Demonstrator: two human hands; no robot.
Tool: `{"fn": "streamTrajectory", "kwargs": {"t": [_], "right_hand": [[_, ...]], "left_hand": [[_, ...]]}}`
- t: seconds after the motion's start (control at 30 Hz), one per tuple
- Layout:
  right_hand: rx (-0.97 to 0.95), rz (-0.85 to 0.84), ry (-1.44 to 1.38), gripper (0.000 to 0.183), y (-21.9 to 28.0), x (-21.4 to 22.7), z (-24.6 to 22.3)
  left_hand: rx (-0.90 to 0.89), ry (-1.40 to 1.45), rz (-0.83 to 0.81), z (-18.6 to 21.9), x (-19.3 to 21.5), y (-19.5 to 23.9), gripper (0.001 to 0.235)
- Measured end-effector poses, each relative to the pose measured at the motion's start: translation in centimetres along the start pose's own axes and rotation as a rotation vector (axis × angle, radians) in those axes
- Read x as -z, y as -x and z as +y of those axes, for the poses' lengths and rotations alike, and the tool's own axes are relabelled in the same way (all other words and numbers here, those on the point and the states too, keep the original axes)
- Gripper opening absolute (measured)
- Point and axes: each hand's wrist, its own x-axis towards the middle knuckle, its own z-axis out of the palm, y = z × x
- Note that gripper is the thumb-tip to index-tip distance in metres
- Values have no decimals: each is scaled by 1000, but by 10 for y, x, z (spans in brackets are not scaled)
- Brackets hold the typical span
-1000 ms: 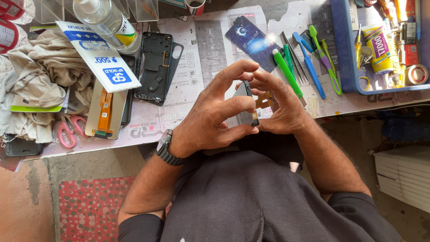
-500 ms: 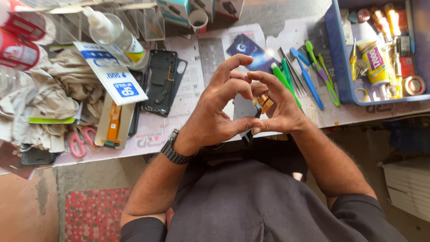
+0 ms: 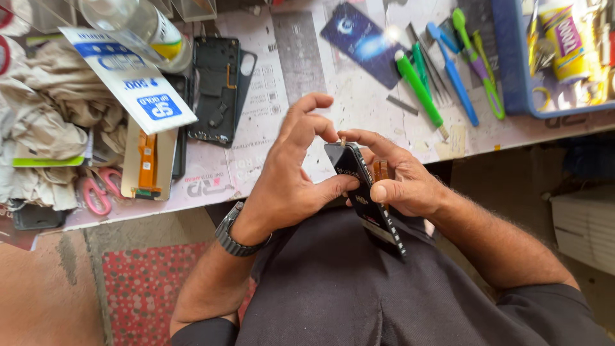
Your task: The person handles a disassembled smartphone, repeatedly pressing and adjusting internal components and ribbon cables with both hands. The person picks up a detached display assembly, compares it to the phone body, and continues manipulating internal parts without using tools.
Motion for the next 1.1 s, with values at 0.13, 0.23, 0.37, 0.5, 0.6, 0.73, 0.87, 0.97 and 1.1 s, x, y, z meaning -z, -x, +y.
{"fn": "streamTrajectory", "kwargs": {"t": [0.13, 0.23, 0.37, 0.5, 0.6, 0.73, 0.87, 0.97, 1.1], "right_hand": [[-126, 63, -84, 98, 12, -4, 22], [-118, 65, -118, 95, 15, -7, 34], [-177, 120, -39, 95, 21, -11, 40], [-194, 142, 153, 93, 22, -16, 40], [-213, 145, 236, 93, 21, -19, 41], [-186, 139, 183, 93, 21, -23, 42], [-152, 149, 213, 93, 24, -26, 43], [-125, 152, 216, 93, 25, -27, 44], [-122, 166, 221, 93, 26, -27, 45]], "left_hand": [[-75, 76, -18, -11, -4, 11, 55], [-44, 131, -69, -18, -4, 16, 53], [-27, 165, -94, -25, -3, 23, 50], [-43, 242, -138, -32, 1, 23, 50], [-39, 280, -164, -36, 2, 25, 49], [-21, 328, -184, -43, 1, 26, 46], [-15, 380, -193, -47, -3, 27, 45], [-9, 387, -190, -49, -5, 27, 44], [-10, 402, -176, -49, -7, 27, 43]]}}
